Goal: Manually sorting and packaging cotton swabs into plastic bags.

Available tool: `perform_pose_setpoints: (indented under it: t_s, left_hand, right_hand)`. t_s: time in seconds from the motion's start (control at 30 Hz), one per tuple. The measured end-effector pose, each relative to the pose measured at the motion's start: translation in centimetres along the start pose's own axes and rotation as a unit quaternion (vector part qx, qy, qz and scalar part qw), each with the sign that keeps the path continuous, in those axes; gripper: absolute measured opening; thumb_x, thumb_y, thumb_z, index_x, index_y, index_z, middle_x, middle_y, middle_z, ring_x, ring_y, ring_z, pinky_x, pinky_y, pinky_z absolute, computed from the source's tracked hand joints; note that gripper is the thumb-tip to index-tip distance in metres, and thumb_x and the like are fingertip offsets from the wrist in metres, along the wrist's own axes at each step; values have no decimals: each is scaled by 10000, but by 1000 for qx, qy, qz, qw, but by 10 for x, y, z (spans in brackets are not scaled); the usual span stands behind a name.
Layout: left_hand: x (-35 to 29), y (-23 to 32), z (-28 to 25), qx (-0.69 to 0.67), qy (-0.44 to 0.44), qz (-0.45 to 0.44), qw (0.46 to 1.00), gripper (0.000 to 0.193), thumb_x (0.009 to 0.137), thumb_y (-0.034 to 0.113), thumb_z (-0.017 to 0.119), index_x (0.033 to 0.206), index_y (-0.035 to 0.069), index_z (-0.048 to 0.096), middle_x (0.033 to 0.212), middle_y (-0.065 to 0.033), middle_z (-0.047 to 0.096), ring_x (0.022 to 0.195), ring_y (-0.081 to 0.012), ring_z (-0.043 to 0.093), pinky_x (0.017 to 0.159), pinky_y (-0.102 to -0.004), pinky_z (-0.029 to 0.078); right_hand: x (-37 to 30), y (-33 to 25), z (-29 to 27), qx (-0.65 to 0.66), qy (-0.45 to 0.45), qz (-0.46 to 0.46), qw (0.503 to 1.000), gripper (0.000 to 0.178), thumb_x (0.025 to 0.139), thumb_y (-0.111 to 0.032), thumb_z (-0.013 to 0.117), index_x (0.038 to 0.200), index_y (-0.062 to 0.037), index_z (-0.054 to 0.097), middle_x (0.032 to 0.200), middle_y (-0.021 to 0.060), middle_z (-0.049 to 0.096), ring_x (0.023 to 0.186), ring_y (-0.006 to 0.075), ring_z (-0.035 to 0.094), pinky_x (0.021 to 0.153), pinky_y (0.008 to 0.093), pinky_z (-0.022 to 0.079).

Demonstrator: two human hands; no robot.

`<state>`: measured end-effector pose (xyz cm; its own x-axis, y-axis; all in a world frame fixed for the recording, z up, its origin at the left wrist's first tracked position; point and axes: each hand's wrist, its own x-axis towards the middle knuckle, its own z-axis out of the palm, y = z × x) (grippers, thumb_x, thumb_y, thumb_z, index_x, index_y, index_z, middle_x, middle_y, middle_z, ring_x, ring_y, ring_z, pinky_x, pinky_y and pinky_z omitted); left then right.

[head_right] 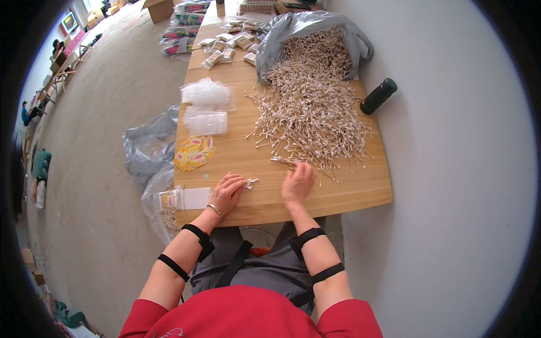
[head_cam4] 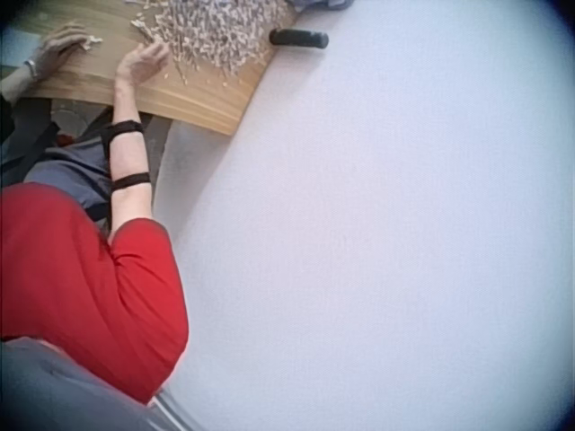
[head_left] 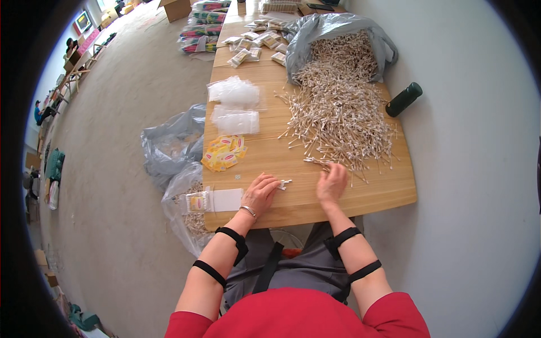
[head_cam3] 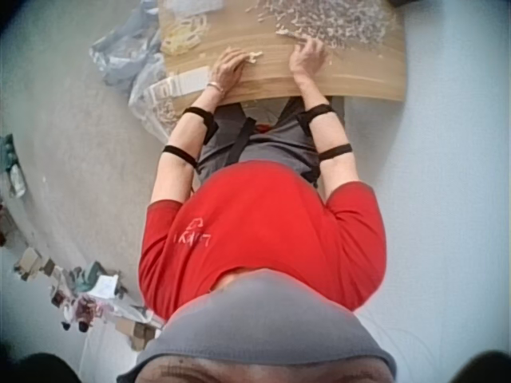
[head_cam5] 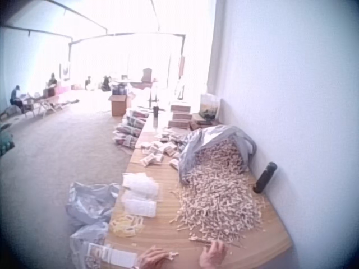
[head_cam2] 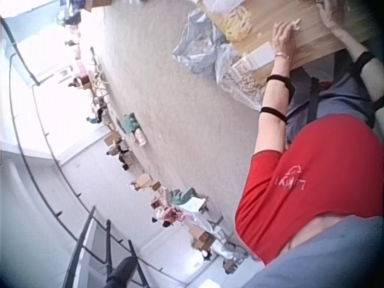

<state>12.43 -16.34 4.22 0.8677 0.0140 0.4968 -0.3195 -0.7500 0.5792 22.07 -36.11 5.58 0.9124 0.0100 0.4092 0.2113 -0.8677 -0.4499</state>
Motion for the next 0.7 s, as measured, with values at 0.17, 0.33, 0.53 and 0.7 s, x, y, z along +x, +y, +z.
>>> perform_pose_setpoints:
  t_s: [0.17,0.33,0.53,0.7]
  left_hand:
    - [1,1,0,4,-5,17,1000,152,791,43,650,942,50,660,971,-91,654,1007,-268,597,956,-406,448]
    - [1,2,3,-2,-3,10,1000,161,763,45,650,923,65,650,993,-74,654,1020,-244,591,988,-406,437]
    - [0,0,1,-2,-9,4,1000,182,748,53,659,929,65,641,999,-82,623,1007,-273,576,957,-401,444]
    - [1,3,0,49,-6,-31,998,317,714,128,698,1015,73,614,1113,-98,567,1120,-296,497,1004,-421,383]
  right_hand:
    - [-2,27,4,-15,-12,-8,1000,195,771,-107,655,959,-89,604,977,86,524,954,293,490,863,400,394]
    - [-17,-5,23,76,-32,-68,994,90,785,-87,642,875,-90,636,921,73,530,896,288,497,801,393,416]
    - [-25,-37,32,186,-123,-119,968,125,785,-52,628,904,-77,657,865,80,540,858,279,511,779,376,438]
    - [-12,-30,32,263,-104,-78,956,157,784,-30,615,922,-73,677,913,90,573,873,284,529,795,375,448]
